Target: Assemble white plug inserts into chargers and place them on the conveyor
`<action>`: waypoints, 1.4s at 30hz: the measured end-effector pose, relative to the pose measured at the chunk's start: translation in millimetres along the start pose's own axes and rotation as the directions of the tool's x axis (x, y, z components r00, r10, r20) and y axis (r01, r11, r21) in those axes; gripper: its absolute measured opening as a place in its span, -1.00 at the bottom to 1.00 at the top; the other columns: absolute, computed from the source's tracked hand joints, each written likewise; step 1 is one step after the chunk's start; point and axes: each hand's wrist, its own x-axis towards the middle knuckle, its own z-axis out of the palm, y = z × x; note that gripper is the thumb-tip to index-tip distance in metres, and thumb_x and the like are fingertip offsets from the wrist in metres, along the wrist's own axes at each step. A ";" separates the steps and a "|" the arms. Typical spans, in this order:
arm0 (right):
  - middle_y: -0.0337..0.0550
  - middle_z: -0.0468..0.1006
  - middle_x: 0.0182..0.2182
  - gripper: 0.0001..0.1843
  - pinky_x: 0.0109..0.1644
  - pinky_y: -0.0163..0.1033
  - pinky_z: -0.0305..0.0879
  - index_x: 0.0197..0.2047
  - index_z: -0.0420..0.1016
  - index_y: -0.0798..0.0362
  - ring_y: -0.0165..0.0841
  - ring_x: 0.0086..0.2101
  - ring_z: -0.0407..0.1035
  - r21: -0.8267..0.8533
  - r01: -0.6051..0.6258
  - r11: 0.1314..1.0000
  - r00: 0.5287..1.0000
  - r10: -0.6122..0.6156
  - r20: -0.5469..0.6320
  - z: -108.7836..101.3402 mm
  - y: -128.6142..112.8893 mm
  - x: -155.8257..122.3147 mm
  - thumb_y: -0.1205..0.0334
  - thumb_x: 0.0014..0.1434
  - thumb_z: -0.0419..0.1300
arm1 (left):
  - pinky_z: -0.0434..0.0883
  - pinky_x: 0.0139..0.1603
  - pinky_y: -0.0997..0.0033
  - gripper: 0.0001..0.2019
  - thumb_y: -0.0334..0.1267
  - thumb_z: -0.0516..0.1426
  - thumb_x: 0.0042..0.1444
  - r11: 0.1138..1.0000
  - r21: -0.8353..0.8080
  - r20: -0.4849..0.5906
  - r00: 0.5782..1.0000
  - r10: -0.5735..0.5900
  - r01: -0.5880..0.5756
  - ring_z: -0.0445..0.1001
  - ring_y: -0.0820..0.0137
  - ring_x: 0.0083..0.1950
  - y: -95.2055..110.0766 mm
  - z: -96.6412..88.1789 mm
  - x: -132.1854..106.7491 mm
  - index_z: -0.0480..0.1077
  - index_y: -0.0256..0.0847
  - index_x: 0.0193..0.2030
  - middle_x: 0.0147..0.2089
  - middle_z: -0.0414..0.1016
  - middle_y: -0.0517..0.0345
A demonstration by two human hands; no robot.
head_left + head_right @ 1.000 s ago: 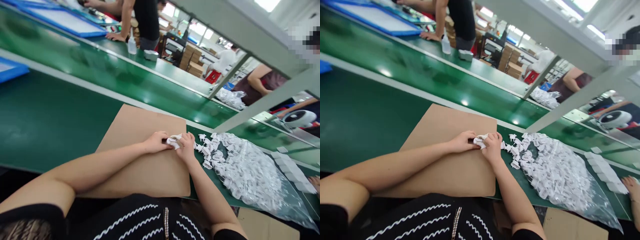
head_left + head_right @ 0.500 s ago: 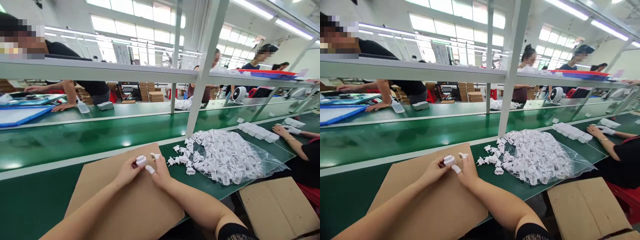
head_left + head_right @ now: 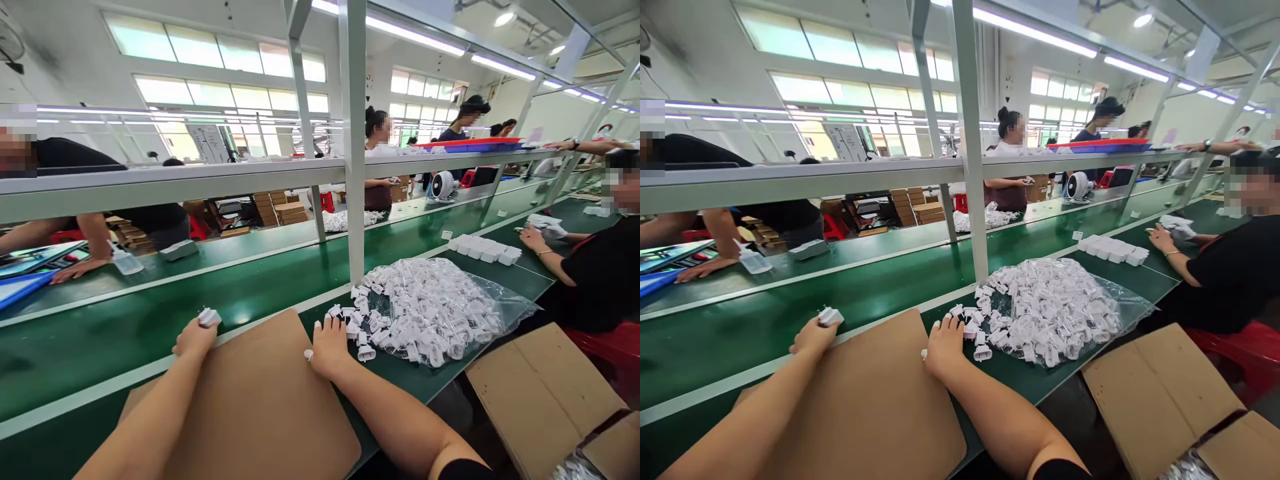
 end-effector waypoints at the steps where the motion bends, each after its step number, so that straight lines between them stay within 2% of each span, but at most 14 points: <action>1: 0.34 0.39 0.22 -0.35 0.28 0.25 0.12 0.26 0.43 0.20 0.15 0.20 0.25 -0.016 -0.020 1.000 1.000 0.020 0.021 -0.3 3.8 2.8 0.05 0.19 0.34 | 0.29 0.20 -0.22 -0.30 0.13 0.21 0.03 0.999 -0.006 -0.053 0.998 -0.034 0.034 0.27 -0.34 0.35 2.1 -1.3 -4.1 0.30 -0.27 0.22 0.31 0.35 -0.38; 3: 0.25 0.48 0.10 -0.53 0.18 0.14 0.23 0.13 0.51 0.17 0.06 0.09 0.34 -0.014 -0.010 1.000 1.000 0.010 0.014 1.7 8.8 8.0 0.19 0.18 0.33 | 0.21 0.29 -0.28 -0.13 0.16 0.21 0.04 0.998 -0.044 -0.210 0.977 -0.042 0.033 0.09 -0.35 0.45 8.6 -5.9 -19.4 0.12 -0.36 0.36 0.45 0.12 -0.46; 6: 0.15 0.51 0.01 -0.69 0.04 0.00 0.30 -0.03 0.57 0.11 -0.03 0.01 0.37 0.022 0.033 0.999 0.999 -0.032 -0.027 6.5 12.2 14.3 0.40 0.12 0.31 | 0.11 0.39 -0.28 -0.12 0.16 0.15 0.13 0.980 -0.109 -0.325 0.937 0.125 -0.169 -0.01 -0.25 0.50 17.0 -13.0 -60.5 0.00 -0.33 0.45 0.52 -0.04 -0.38; 9: 0.12 0.53 -0.08 -0.72 -0.07 -0.07 0.32 -0.13 0.59 0.08 -0.06 -0.05 0.37 0.070 0.071 0.995 0.996 -0.067 -0.060 7.7 15.6 18.0 0.51 0.08 0.27 | 0.13 0.43 -0.23 -0.21 0.21 0.14 0.13 0.896 -0.209 -0.137 0.919 0.371 -0.393 0.10 -0.19 0.47 13.9 -13.7 -116.1 0.18 -0.23 0.38 0.43 0.17 -0.29; 11: 0.09 0.52 -0.10 -0.69 -0.07 -0.07 0.32 -0.12 0.61 0.06 -0.07 -0.07 0.35 0.099 0.102 0.990 0.991 -0.093 -0.093 6.0 17.3 18.7 0.53 0.09 0.25 | 0.18 0.44 -0.16 -0.27 0.23 0.15 0.12 0.801 -0.331 0.006 0.848 0.531 -0.499 0.20 -0.10 0.42 5.1 -9.3 -153.0 0.28 -0.17 0.31 0.34 0.30 -0.20; 14: 0.02 0.50 -0.08 -0.62 -0.01 -0.05 0.31 -0.03 0.61 0.01 -0.10 -0.06 0.32 0.139 0.148 0.979 0.978 -0.124 -0.167 2.7 16.7 17.4 0.54 0.13 0.22 | 0.25 0.42 -0.12 -0.37 0.20 0.18 0.13 0.693 -0.492 0.140 0.738 0.660 -0.527 0.28 -0.01 0.39 -11.0 2.1 -194.8 0.35 -0.07 0.26 0.31 0.37 -0.08; 16: -0.01 0.49 -0.09 -0.58 0.01 -0.04 0.32 0.01 0.62 -0.01 -0.13 -0.08 0.30 0.179 0.193 0.965 0.959 -0.148 -0.241 1.6 14.4 15.5 0.54 0.15 0.20 | 0.31 0.38 -0.12 -0.43 0.16 0.19 0.14 0.669 -0.555 0.184 0.711 0.679 -0.495 0.33 0.01 0.35 -19.1 10.0 -209.6 0.39 -0.05 0.22 0.29 0.40 -0.06; 20: -0.04 0.50 -0.12 -0.57 0.01 -0.05 0.35 0.02 0.65 -0.02 -0.14 -0.10 0.30 0.252 0.269 0.930 0.938 -0.193 -0.287 2.4 8.3 11.2 0.53 0.15 0.25 | 0.34 0.37 -0.11 -0.49 0.09 0.23 0.14 0.624 -0.616 0.199 0.672 0.713 -0.480 0.42 0.04 0.27 -25.7 19.7 -215.9 0.45 -0.08 0.16 0.21 0.47 -0.08; 24: -0.09 0.53 -0.19 -0.75 0.02 -0.07 0.39 -0.11 0.71 -0.05 -0.18 -0.10 0.36 0.449 0.314 0.837 0.935 -0.190 -0.299 7.8 -1.9 5.5 0.41 0.15 0.36 | 0.35 0.38 -0.06 -0.49 0.04 0.26 0.14 0.584 -0.673 0.204 0.646 0.736 -0.453 0.46 0.08 0.25 -26.0 23.0 -215.0 0.45 -0.08 0.19 0.18 0.52 -0.05; 27: -0.13 0.54 -0.21 -0.88 -0.03 -0.11 0.45 -0.25 0.72 -0.05 -0.24 -0.15 0.45 0.748 0.310 0.587 0.949 -0.146 -0.278 16.7 -14.8 -1.3 0.16 0.12 0.45 | 0.41 0.31 -0.02 -0.47 0.09 0.28 0.12 0.566 -0.719 0.204 0.656 0.727 -0.404 0.51 0.07 0.20 -25.7 23.5 -215.8 0.47 -0.10 0.17 0.14 0.55 -0.06; 30: -0.14 0.54 -0.21 -0.71 -0.13 -0.16 0.50 -0.33 0.68 -0.03 -0.27 -0.21 0.51 0.925 0.200 0.323 0.979 -0.114 -0.172 26.5 -26.0 -7.3 -0.05 0.01 0.50 | 0.46 0.19 0.02 -0.52 0.18 0.25 0.13 0.579 -0.720 0.230 0.656 0.719 -0.382 0.55 0.06 0.08 -23.9 20.7 -216.4 0.54 -0.13 0.01 0.02 0.60 -0.06; 33: -0.17 0.56 -0.25 -0.60 -0.13 -0.15 0.52 -0.33 0.63 0.00 -0.27 -0.25 0.53 0.977 0.091 0.191 0.994 -0.085 -0.075 31.6 -29.7 -8.5 -0.12 -0.08 0.52 | 0.49 0.08 0.10 -0.51 0.26 0.21 0.13 0.603 -0.721 0.287 0.643 0.710 -0.343 0.57 0.08 -0.01 -20.1 14.8 -217.5 0.56 -0.14 -0.10 -0.08 0.62 -0.03; 37: -0.19 0.57 -0.26 -0.55 -0.15 -0.11 0.55 -0.25 0.57 0.01 -0.28 -0.29 0.54 0.990 0.024 0.137 0.996 -0.084 -0.013 32.2 -27.9 -5.8 -0.17 -0.01 0.46 | 0.49 0.01 0.21 -0.49 0.29 0.17 0.17 0.609 -0.747 0.332 0.643 0.690 -0.268 0.56 0.15 -0.05 -16.4 9.5 -218.8 0.51 -0.15 -0.13 -0.13 0.62 0.02; 42: -0.17 0.54 -0.15 -0.52 0.04 -0.05 0.54 -0.12 0.58 -0.03 -0.23 -0.14 0.56 0.974 0.139 0.180 0.982 -0.150 -0.113 32.1 -29.2 -10.2 -0.08 -0.05 0.52 | 0.50 0.08 0.18 -0.45 0.31 0.22 0.09 0.571 -0.800 0.282 0.725 0.629 -0.184 0.56 0.15 -0.01 -18.8 13.4 -215.6 0.45 -0.16 -0.08 -0.08 0.61 -0.01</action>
